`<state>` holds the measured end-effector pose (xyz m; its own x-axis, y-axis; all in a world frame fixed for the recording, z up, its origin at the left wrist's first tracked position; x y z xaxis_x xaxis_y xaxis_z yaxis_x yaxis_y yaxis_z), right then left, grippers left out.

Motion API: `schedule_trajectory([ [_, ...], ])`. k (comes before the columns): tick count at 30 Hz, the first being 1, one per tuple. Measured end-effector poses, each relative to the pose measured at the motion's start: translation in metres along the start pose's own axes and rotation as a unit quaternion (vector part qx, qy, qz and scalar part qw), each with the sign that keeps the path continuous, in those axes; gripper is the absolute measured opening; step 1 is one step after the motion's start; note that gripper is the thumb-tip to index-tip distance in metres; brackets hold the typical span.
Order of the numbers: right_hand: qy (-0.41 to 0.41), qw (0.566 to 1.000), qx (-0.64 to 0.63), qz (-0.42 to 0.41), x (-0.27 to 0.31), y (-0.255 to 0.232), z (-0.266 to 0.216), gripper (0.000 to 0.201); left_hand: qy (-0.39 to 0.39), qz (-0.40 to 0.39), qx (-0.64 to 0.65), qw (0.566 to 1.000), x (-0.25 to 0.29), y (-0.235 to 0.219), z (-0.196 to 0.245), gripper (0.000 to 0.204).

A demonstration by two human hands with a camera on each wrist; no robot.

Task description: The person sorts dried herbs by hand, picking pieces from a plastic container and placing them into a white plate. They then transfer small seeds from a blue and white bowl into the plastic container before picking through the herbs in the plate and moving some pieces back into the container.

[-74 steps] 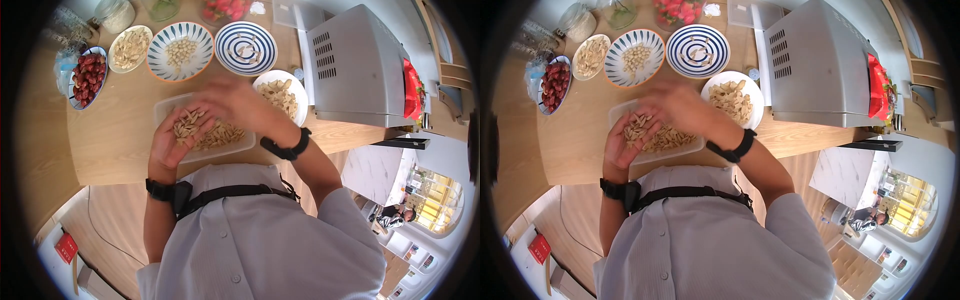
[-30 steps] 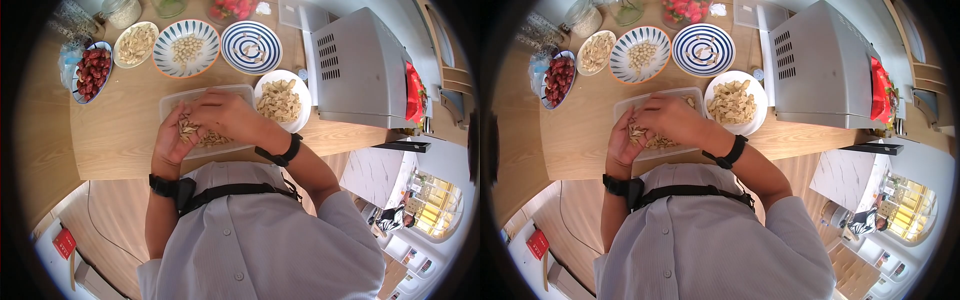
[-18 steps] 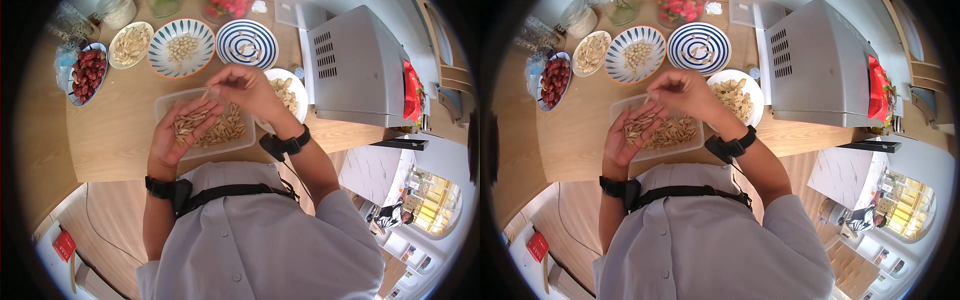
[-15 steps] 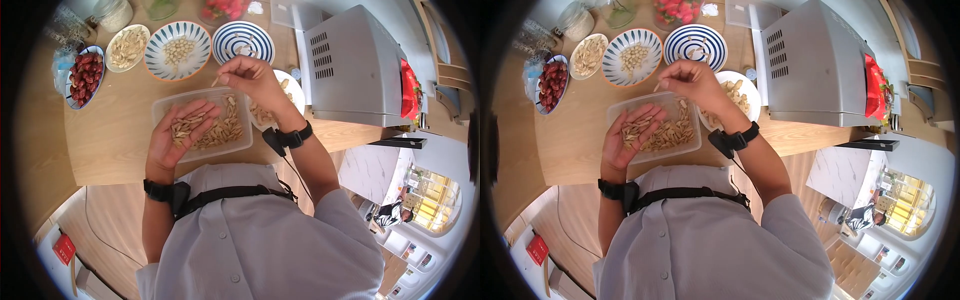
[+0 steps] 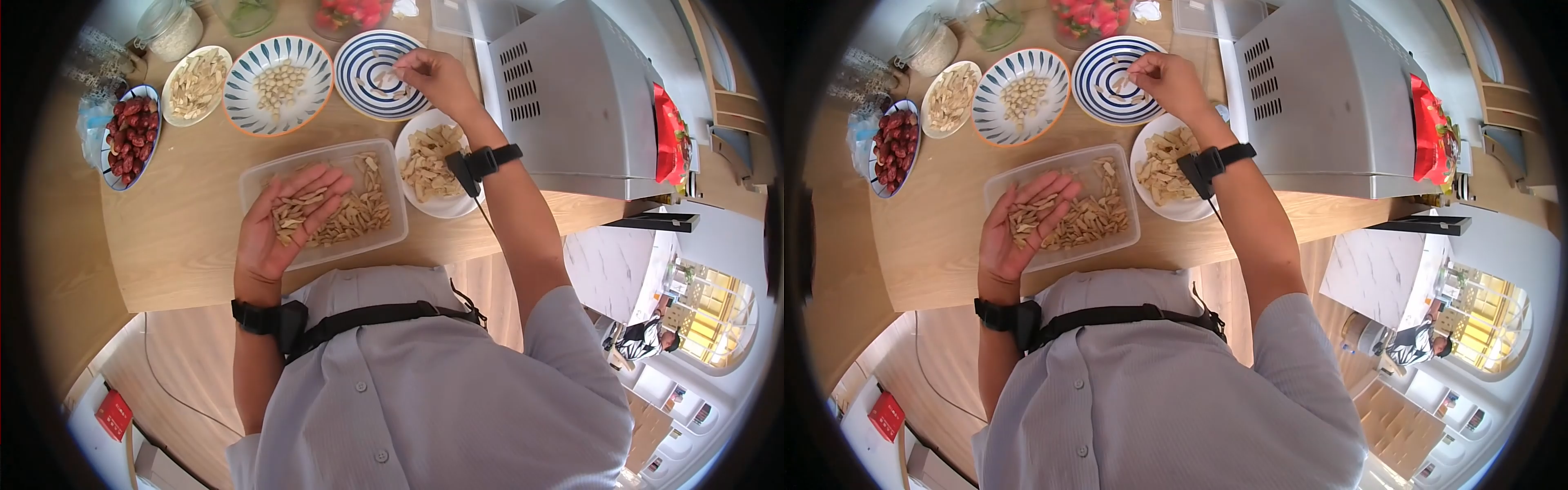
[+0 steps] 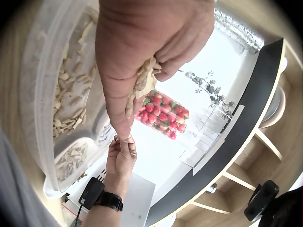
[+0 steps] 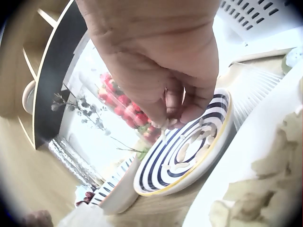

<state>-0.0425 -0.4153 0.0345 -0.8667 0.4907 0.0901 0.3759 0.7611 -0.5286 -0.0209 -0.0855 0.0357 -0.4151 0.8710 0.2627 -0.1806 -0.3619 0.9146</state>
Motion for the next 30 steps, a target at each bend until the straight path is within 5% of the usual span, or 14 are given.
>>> schedule_trajectory([
  [4,-0.078,0.981,0.161,0.074,0.008,-0.001,-0.018,0.016,0.003,0.004,-0.003,1.0,0.0,-0.002,0.0,0.062],
  [7,-0.089,0.983,0.077,0.139,0.027,0.003,-0.042,0.017,0.007,-0.001,0.008,1.0,0.0,-0.004,0.0,0.064],
  [12,-0.206,0.971,0.076,-0.095,0.102,0.076,-0.113,0.022,0.014,0.02,0.02,0.999,0.0,-0.002,0.001,0.068],
  [15,-0.345,0.925,0.13,-0.089,0.134,0.104,-0.154,0.027,0.017,0.043,0.038,0.998,0.004,-0.026,0.002,0.066],
  [20,-0.362,0.906,0.213,-0.056,0.144,0.132,-0.161,0.032,0.021,0.151,-0.04,0.987,0.006,-0.029,0.004,0.06],
  [30,-0.353,0.911,0.185,-0.105,0.15,0.137,-0.165,0.023,0.009,0.157,-0.015,0.987,0.007,-0.04,0.003,0.058],
])
Point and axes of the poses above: each hand's wrist, its own x-axis away from the middle knuckle, its own y-axis out of the palm, z = x × y, the point moved 6 cm from there along -x, towards the middle knuckle, and after that the axes turned 9 degrees about y, right-handed, at the moved point
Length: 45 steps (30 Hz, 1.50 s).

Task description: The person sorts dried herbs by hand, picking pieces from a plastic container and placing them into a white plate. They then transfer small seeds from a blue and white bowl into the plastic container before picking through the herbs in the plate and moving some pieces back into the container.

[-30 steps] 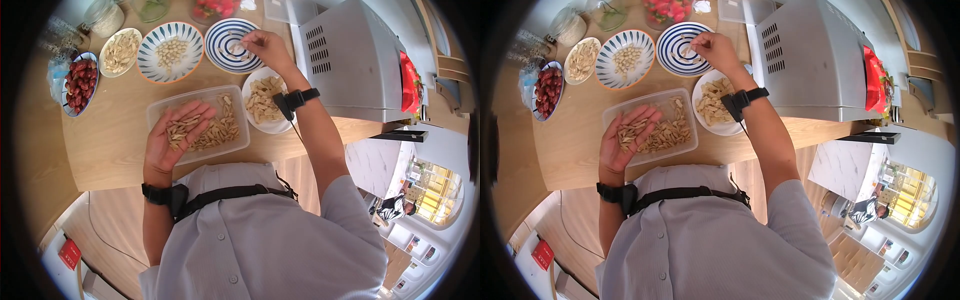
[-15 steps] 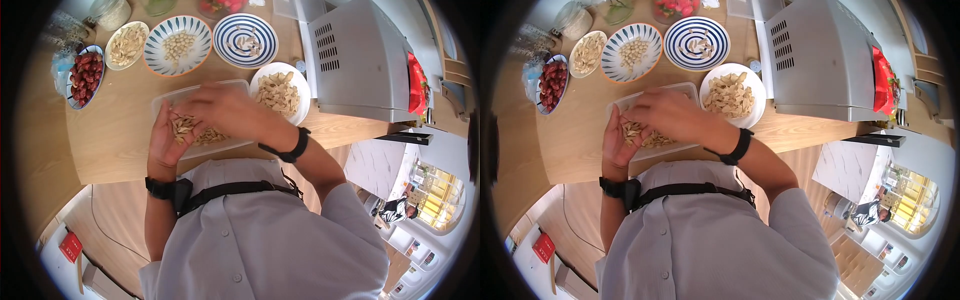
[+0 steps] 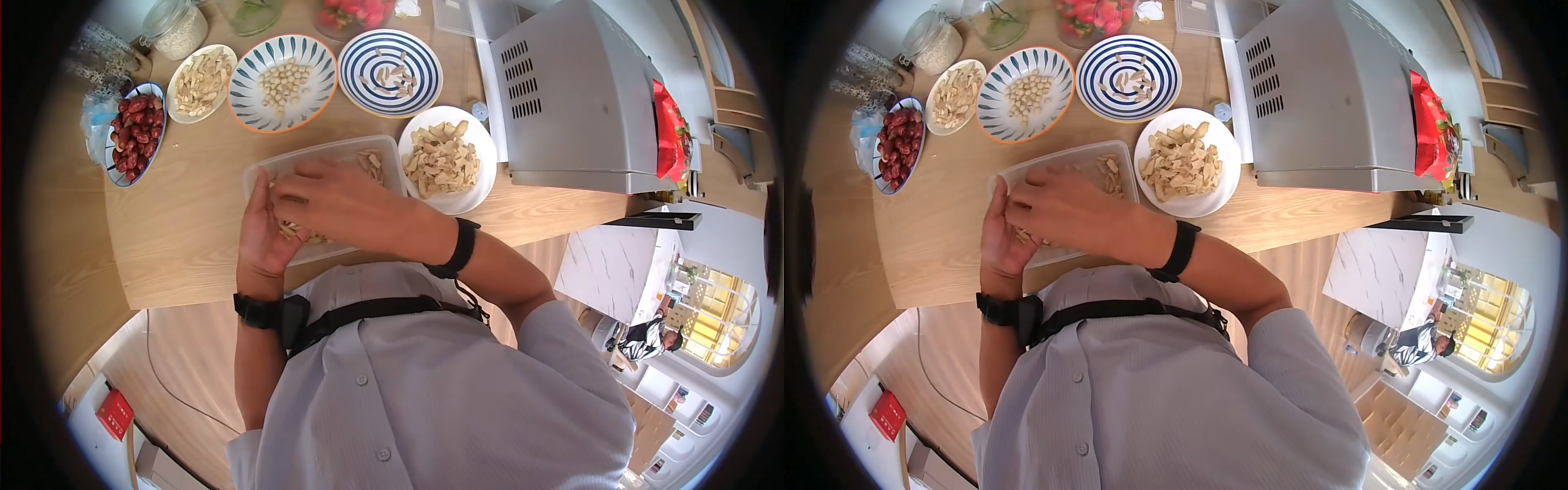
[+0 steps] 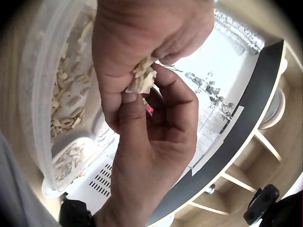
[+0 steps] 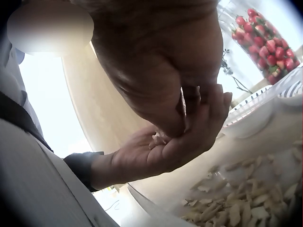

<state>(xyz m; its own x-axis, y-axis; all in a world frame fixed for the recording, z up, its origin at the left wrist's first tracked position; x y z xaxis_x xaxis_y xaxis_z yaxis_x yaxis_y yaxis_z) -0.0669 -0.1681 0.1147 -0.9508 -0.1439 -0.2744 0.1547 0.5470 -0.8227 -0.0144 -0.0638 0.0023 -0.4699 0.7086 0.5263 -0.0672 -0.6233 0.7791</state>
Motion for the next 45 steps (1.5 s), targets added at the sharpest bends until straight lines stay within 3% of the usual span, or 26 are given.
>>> schedule_trajectory([
  [5,0.013,1.0,0.004,-0.018,0.0,-0.001,-0.003,0.021,-0.016,-0.03,0.016,0.999,0.001,0.002,0.0,0.057],
  [8,0.015,0.999,0.03,-0.033,-0.002,0.001,-0.003,0.022,-0.008,0.004,-0.013,1.0,0.006,0.015,0.001,0.055],
  [12,0.003,0.999,0.029,-0.043,-0.005,0.004,-0.002,0.023,-0.019,-0.041,0.012,0.999,-0.002,-0.002,-0.002,0.056],
  [18,0.02,0.995,-0.089,-0.041,-0.008,-0.011,0.008,0.015,-0.032,-0.037,0.002,0.999,0.003,0.001,0.001,0.057],
  [20,0.076,0.979,-0.174,-0.071,-0.008,-0.007,0.022,0.015,-0.009,0.011,-0.051,0.999,0.005,0.009,0.0,0.057],
  [23,0.127,0.955,-0.255,-0.084,-0.009,-0.009,0.032,0.018,-0.015,-0.127,0.043,0.991,0.0,0.013,-0.001,0.05],
  [30,0.184,0.921,-0.335,-0.082,-0.003,-0.015,0.045,0.021,-0.002,-0.101,-0.007,0.995,0.005,0.024,-0.001,0.055],
  [33,0.306,0.816,-0.483,-0.085,0.005,-0.009,0.061,0.016,0.001,-0.142,-0.008,0.99,0.008,0.031,0.0,0.059],
  [35,0.283,0.808,-0.513,-0.062,0.007,-0.01,0.074,0.015,-0.003,-0.216,0.005,0.976,0.008,0.038,0.001,0.062],
  [36,0.271,0.804,-0.526,-0.051,0.008,-0.013,0.082,0.014,0.0,-0.181,-0.011,0.983,0.007,0.036,0.0,0.065],
  [38,0.285,0.84,-0.461,-0.026,0.012,-0.026,0.098,0.015,0.005,-0.113,-0.042,0.993,0.011,0.044,0.0,0.07],
  [42,0.346,0.875,-0.338,0.031,0.023,-0.055,0.145,0.014,0.006,-0.137,-0.027,0.99,0.013,0.046,0.001,0.069],
  [43,0.308,0.889,-0.33,0.071,0.025,-0.054,0.165,0.013,0.004,-0.146,-0.02,0.989,0.013,0.048,0.001,0.068],
  [45,0.309,0.902,-0.29,0.082,0.027,-0.059,0.188,0.012,0.004,-0.157,-0.014,0.988,0.012,0.05,0.001,0.067],
])
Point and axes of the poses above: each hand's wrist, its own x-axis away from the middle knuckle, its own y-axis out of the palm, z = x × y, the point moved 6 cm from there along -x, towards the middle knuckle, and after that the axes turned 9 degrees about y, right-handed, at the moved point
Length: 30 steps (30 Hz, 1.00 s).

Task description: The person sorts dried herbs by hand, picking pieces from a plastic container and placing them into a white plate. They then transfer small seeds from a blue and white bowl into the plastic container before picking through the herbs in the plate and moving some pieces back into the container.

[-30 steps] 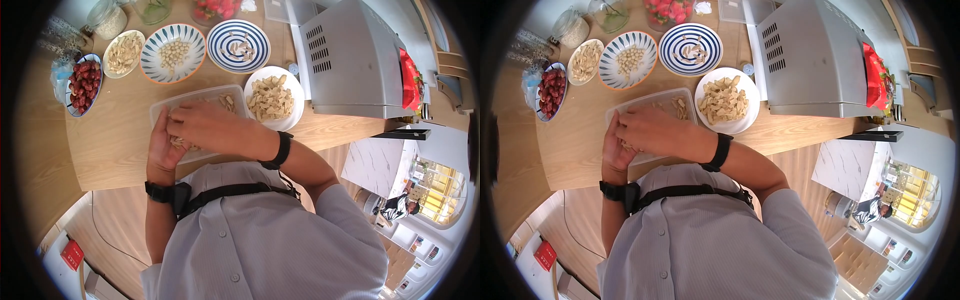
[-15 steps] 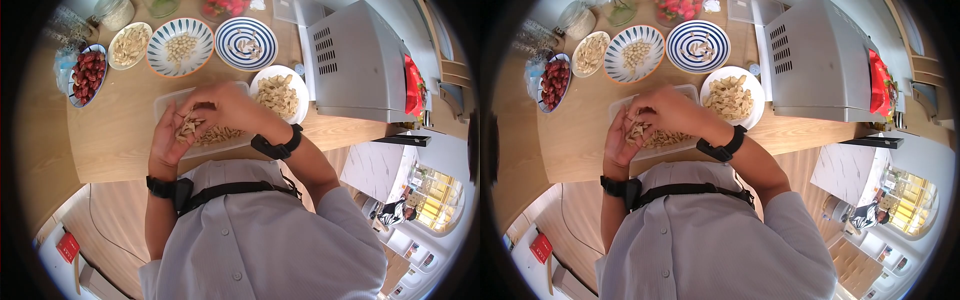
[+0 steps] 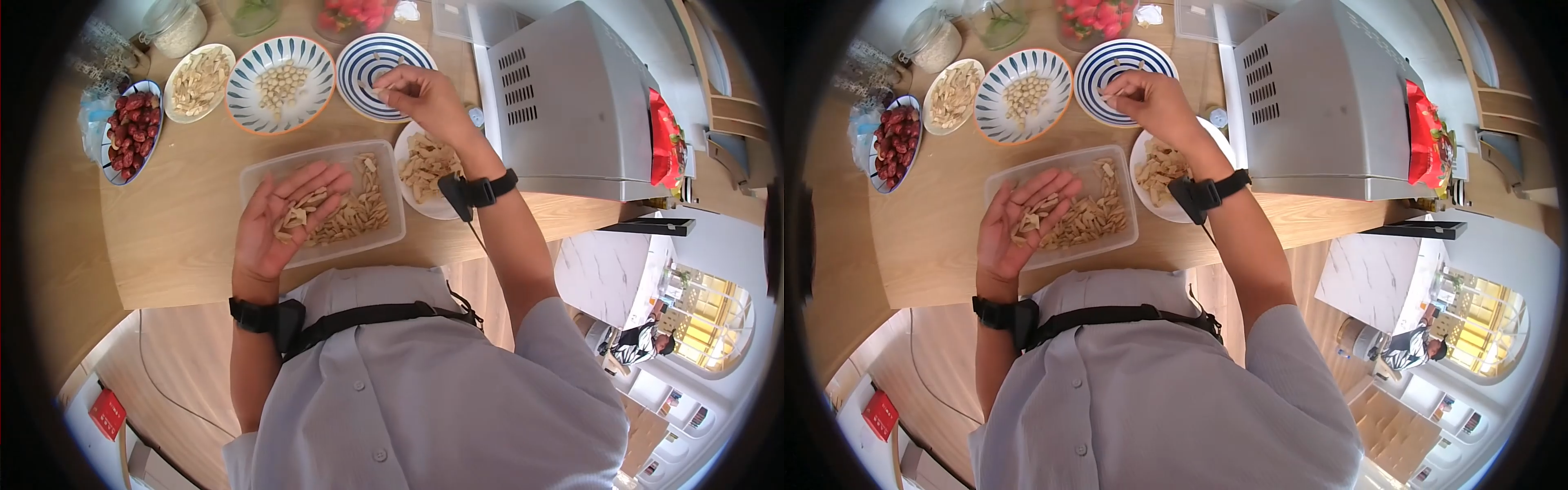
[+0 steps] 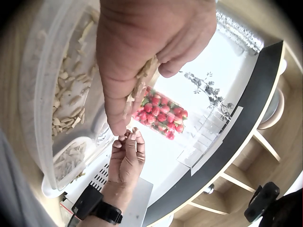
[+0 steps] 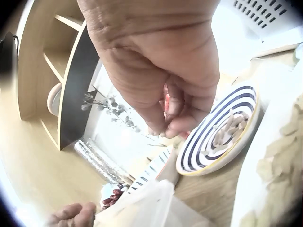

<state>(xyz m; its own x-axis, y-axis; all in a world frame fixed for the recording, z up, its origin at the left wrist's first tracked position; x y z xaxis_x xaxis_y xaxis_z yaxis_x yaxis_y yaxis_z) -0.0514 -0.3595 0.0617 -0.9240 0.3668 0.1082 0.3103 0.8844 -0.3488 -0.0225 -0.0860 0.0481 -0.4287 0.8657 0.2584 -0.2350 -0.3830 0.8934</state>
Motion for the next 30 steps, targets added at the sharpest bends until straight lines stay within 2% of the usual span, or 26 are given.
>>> schedule_trajectory([
  [5,0.026,0.994,0.103,0.025,-0.025,-0.023,0.02,0.012,0.006,-0.008,0.011,1.0,0.0,-0.003,-0.001,0.069],
  [6,0.019,0.988,0.148,0.037,-0.027,-0.026,0.022,0.019,0.006,-0.01,0.013,1.0,0.0,-0.003,0.0,0.069],
  [9,-0.032,0.98,0.177,0.082,-0.03,-0.028,0.031,0.022,0.007,-0.012,0.014,1.0,0.0,-0.003,0.0,0.07],
  [12,-0.101,0.942,0.276,0.163,-0.015,-0.029,0.001,0.024,0.008,-0.007,0.015,1.0,0.0,-0.003,0.0,0.07],
  [15,-0.07,0.951,0.236,0.189,-0.003,-0.026,-0.006,0.025,0.008,-0.006,0.017,1.0,-0.001,-0.004,-0.001,0.07],
  [18,-0.15,0.969,0.136,0.138,0.022,0.007,-0.03,0.023,0.008,0.01,0.008,1.0,0.001,-0.007,-0.001,0.069],
  [20,-0.163,0.964,0.203,0.048,0.047,0.045,-0.054,0.022,0.009,0.029,0.005,1.0,0.001,-0.007,0.0,0.068],
  [23,-0.262,0.92,0.287,-0.056,0.077,0.095,-0.088,0.027,0.015,-0.011,0.023,1.0,0.0,-0.031,-0.003,0.066],
  [26,-0.305,0.906,0.292,-0.034,0.088,0.116,-0.096,0.03,-0.002,0.035,-0.007,0.999,0.004,-0.033,-0.001,0.063],
  [30,-0.287,0.902,0.317,-0.06,0.089,0.124,-0.097,0.032,0.003,0.054,-0.014,0.998,0.004,-0.032,-0.001,0.062],
])
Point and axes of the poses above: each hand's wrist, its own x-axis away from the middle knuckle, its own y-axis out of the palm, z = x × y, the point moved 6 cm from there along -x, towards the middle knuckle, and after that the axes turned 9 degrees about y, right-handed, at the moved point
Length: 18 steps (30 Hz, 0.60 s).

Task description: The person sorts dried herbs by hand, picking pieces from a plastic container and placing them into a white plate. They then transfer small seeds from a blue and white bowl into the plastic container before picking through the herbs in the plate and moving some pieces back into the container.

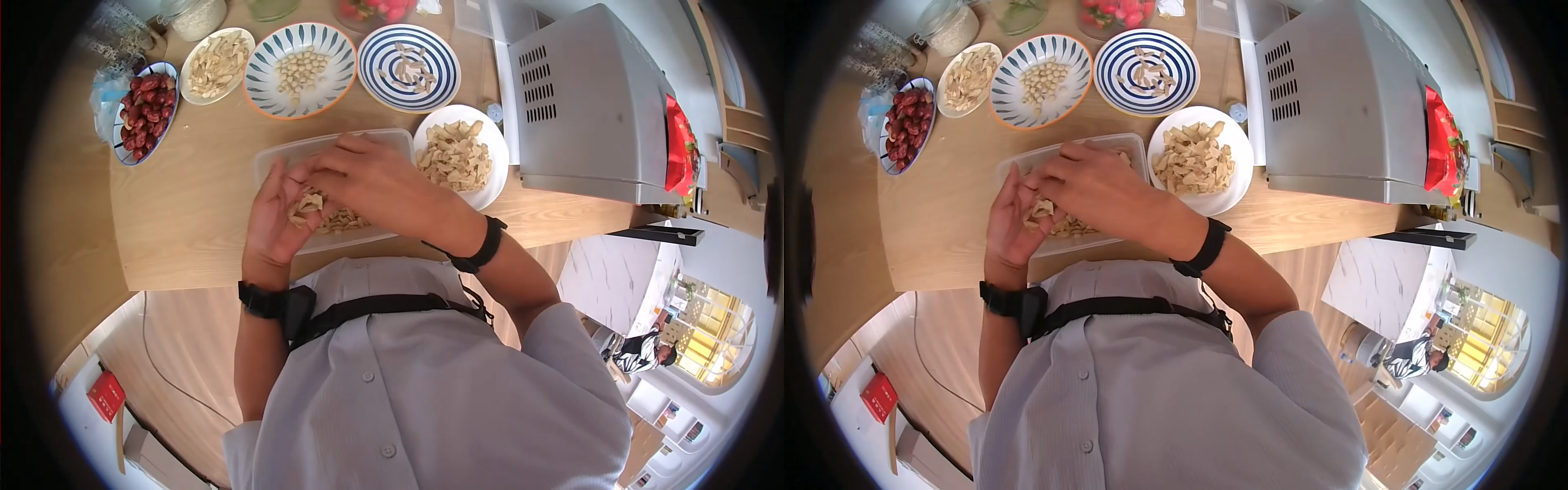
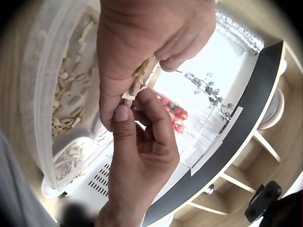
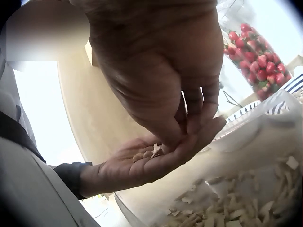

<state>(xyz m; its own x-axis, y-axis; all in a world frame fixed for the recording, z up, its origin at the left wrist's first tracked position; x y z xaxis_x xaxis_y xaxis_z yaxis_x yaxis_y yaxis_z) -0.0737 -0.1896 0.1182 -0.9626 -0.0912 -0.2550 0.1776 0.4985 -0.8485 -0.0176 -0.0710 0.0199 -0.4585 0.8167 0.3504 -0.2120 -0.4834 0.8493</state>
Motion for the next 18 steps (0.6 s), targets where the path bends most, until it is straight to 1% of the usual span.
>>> schedule_trajectory([
  [2,-0.01,1.0,0.025,-0.015,-0.002,0.002,-0.002,0.029,0.001,0.024,0.003,1.0,0.0,0.0,-0.001,0.063],
  [5,-0.016,0.999,0.026,-0.033,-0.005,0.007,-0.006,0.027,-0.003,0.024,-0.013,1.0,-0.001,-0.002,-0.001,0.063],
  [8,-0.022,0.998,-0.001,-0.06,-0.008,0.01,-0.006,0.032,-0.038,-0.068,0.046,0.996,0.0,-0.004,0.001,0.062],
  [9,-0.028,0.997,-0.003,-0.067,-0.008,0.009,-0.005,0.035,-0.03,-0.012,0.017,0.999,0.0,-0.011,-0.001,0.061],
  [11,-0.038,0.996,-0.007,-0.08,-0.009,0.005,0.0,0.04,-0.016,0.098,-0.039,0.994,0.004,0.0,0.0,0.06],
  [14,-0.024,0.994,0.026,-0.099,-0.009,0.006,0.005,0.046,-0.006,0.036,0.009,0.999,0.0,-0.002,-0.002,0.059],
  [17,-0.028,0.995,0.037,-0.088,-0.008,0.008,0.005,0.049,-0.013,0.057,-0.025,0.998,0.001,-0.002,-0.003,0.051],
  [18,-0.021,0.997,0.004,-0.08,-0.008,0.007,0.007,0.046,-0.011,0.024,-0.015,1.0,-0.001,-0.003,-0.003,0.053],
])
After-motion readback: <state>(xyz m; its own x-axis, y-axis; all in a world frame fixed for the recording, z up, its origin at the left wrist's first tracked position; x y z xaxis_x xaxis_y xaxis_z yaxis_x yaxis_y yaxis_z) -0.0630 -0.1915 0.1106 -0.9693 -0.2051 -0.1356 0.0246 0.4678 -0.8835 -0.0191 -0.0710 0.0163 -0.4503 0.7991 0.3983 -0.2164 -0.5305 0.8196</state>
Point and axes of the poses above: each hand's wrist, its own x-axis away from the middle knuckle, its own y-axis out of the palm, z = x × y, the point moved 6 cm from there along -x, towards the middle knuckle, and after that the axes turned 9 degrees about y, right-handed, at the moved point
